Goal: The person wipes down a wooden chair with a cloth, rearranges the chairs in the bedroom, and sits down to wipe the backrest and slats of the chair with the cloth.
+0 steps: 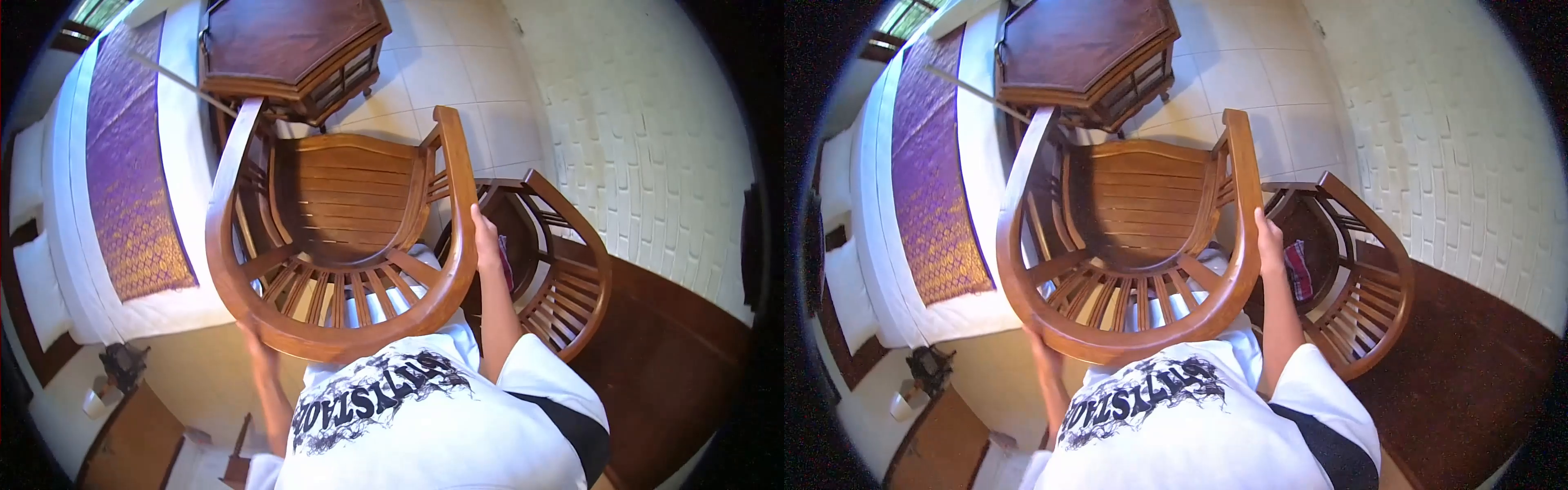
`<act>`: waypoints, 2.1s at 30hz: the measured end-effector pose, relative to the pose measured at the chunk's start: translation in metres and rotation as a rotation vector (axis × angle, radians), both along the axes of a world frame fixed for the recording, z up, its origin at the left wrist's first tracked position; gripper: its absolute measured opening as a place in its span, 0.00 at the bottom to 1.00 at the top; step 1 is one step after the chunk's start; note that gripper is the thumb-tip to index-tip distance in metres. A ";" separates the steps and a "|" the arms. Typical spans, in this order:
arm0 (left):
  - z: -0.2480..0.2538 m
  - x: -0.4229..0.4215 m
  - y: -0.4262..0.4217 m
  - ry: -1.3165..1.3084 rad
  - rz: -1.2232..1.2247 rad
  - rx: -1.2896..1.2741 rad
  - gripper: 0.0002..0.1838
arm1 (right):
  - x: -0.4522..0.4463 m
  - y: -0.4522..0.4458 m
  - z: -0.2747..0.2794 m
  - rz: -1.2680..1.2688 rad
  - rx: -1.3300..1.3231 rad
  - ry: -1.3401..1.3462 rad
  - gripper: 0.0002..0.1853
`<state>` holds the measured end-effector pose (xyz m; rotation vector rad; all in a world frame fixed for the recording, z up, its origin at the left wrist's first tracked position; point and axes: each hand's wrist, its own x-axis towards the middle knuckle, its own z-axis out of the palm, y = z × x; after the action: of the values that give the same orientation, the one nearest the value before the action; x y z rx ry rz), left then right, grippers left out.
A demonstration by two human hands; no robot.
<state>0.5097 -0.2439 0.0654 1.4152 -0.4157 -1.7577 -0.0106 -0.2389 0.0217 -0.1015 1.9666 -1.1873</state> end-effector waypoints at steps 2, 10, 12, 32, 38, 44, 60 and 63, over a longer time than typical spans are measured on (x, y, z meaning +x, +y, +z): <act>0.004 -0.054 0.078 -0.334 -0.041 0.273 0.40 | -0.009 -0.007 0.006 0.000 -0.047 -0.343 0.26; 0.071 -0.210 0.091 -0.326 0.345 0.208 0.29 | -0.023 -0.023 0.006 -0.018 -0.004 -0.778 0.27; 0.067 -0.223 0.082 -0.281 0.441 0.227 0.30 | -0.025 -0.023 0.000 -0.022 0.035 -0.738 0.27; 0.086 -0.276 0.033 -0.359 0.964 0.215 0.29 | -0.217 0.167 -0.162 0.860 0.704 0.159 0.23; 0.079 -0.264 0.042 -0.394 0.959 0.268 0.30 | -0.214 0.060 -0.122 0.844 0.550 0.048 0.21; 0.073 -0.265 0.046 -0.430 1.138 0.253 0.28 | -0.299 0.103 -0.315 1.203 0.710 0.185 0.18; 0.055 -0.246 0.109 -0.807 1.169 0.242 0.20 | -0.318 0.008 -0.333 1.360 0.715 0.255 0.17; 0.052 -0.249 0.113 -0.876 1.137 0.274 0.19 | -0.318 0.023 -0.333 1.373 0.715 0.292 0.17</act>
<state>0.2603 -0.1311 0.1172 1.9924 0.2189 -0.2443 -0.3283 -0.2161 -0.3116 -1.0710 1.7757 0.4290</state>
